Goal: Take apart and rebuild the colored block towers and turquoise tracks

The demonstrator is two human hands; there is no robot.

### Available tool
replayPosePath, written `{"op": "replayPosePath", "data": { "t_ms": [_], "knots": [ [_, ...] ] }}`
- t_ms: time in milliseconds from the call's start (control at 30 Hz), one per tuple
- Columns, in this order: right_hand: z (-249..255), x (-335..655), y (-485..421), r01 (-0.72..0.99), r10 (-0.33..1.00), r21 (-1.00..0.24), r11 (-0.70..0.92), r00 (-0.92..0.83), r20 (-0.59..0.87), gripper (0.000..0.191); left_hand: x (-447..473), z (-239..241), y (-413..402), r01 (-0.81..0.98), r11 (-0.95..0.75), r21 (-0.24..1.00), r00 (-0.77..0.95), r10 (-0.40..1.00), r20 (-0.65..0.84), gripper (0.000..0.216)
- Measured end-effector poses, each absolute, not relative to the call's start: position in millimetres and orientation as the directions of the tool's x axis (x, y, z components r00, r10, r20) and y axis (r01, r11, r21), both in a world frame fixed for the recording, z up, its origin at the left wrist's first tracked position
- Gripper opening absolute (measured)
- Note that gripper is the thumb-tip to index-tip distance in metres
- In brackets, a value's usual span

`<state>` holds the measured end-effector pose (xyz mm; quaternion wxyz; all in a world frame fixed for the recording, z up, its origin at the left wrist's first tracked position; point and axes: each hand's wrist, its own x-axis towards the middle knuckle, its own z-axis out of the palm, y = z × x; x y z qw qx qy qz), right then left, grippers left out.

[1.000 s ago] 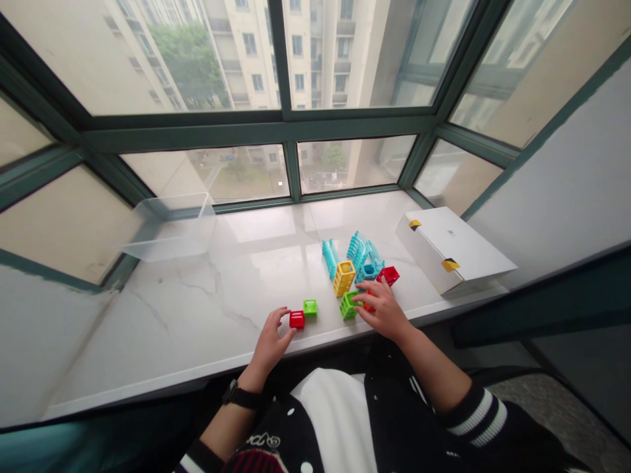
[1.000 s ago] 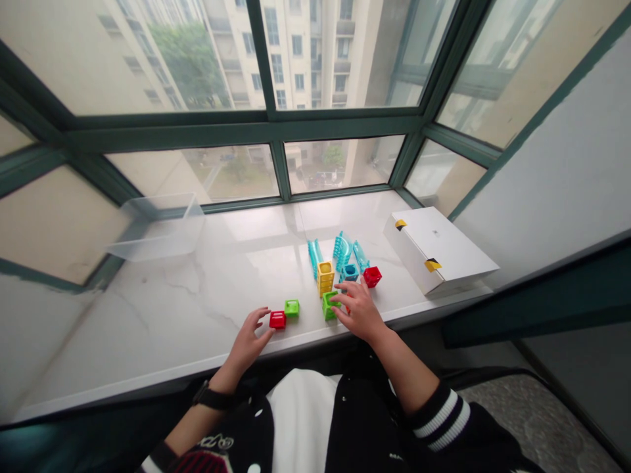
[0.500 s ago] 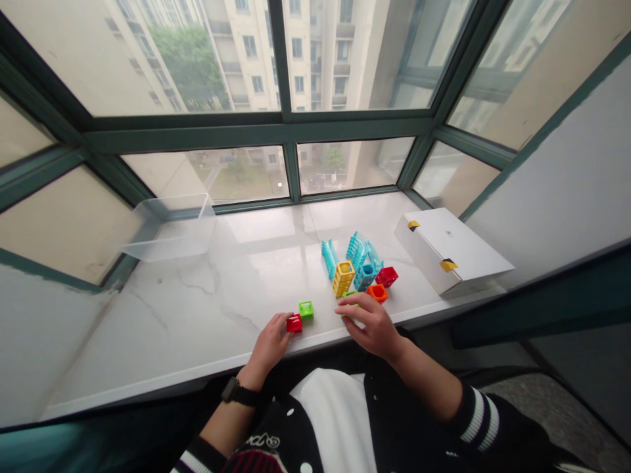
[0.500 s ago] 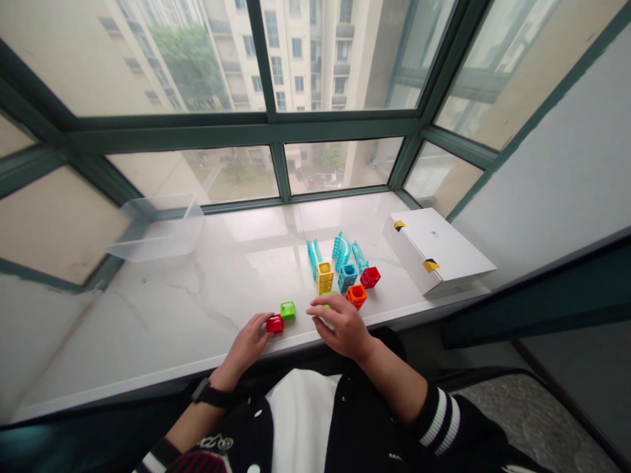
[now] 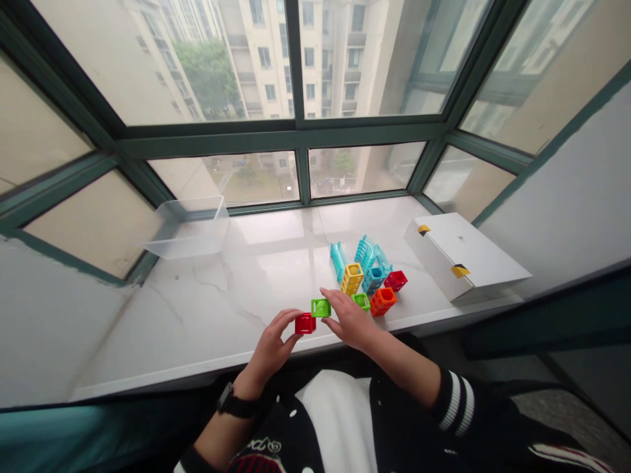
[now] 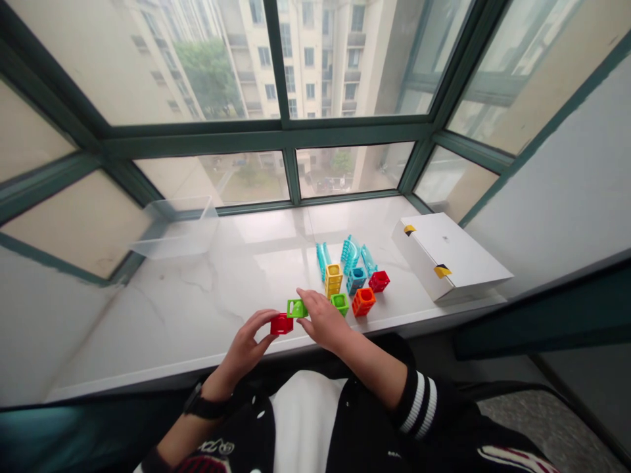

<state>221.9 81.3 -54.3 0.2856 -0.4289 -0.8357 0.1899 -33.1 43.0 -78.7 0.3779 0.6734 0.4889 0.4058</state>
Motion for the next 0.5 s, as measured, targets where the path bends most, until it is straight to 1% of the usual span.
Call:
{"op": "replayPosePath", "data": {
  "t_ms": [133,233,300,367,433,500],
  "knots": [
    [-47.5,226.5,81.6,0.593,0.815,-0.561,0.578,-0.454,0.359,0.073,-27.9,-81.5,43.5,0.316,-0.270,0.910,0.172,0.959,0.225,0.038],
    [-40.8,229.8,78.8,0.578,0.821,-0.583,0.571,-0.402,0.406,0.061,-23.6,-88.7,45.5,0.254,-0.240,0.937,0.140,0.968,0.210,0.040],
    [-35.2,233.5,77.1,0.559,0.823,-0.606,0.566,-0.350,0.447,0.054,-23.3,-94.1,47.6,0.199,-0.176,0.964,0.090,0.983,0.161,0.043],
    [-29.7,238.5,76.4,0.525,0.825,-0.640,0.561,-0.290,0.485,0.051,-26.0,-99.4,50.1,0.122,-0.083,0.989,0.030,0.996,0.080,0.048],
    [-25.4,244.2,76.5,0.464,0.840,-0.704,0.538,-0.223,0.495,0.048,-30.1,-103.9,52.1,0.025,0.011,1.000,-0.018,1.000,-0.011,0.059],
    [-23.5,249.4,77.0,0.389,0.866,-0.776,0.497,-0.163,0.473,0.047,-33.5,-106.4,52.7,-0.062,0.078,0.995,-0.053,0.995,-0.081,0.071]
  ]
}}
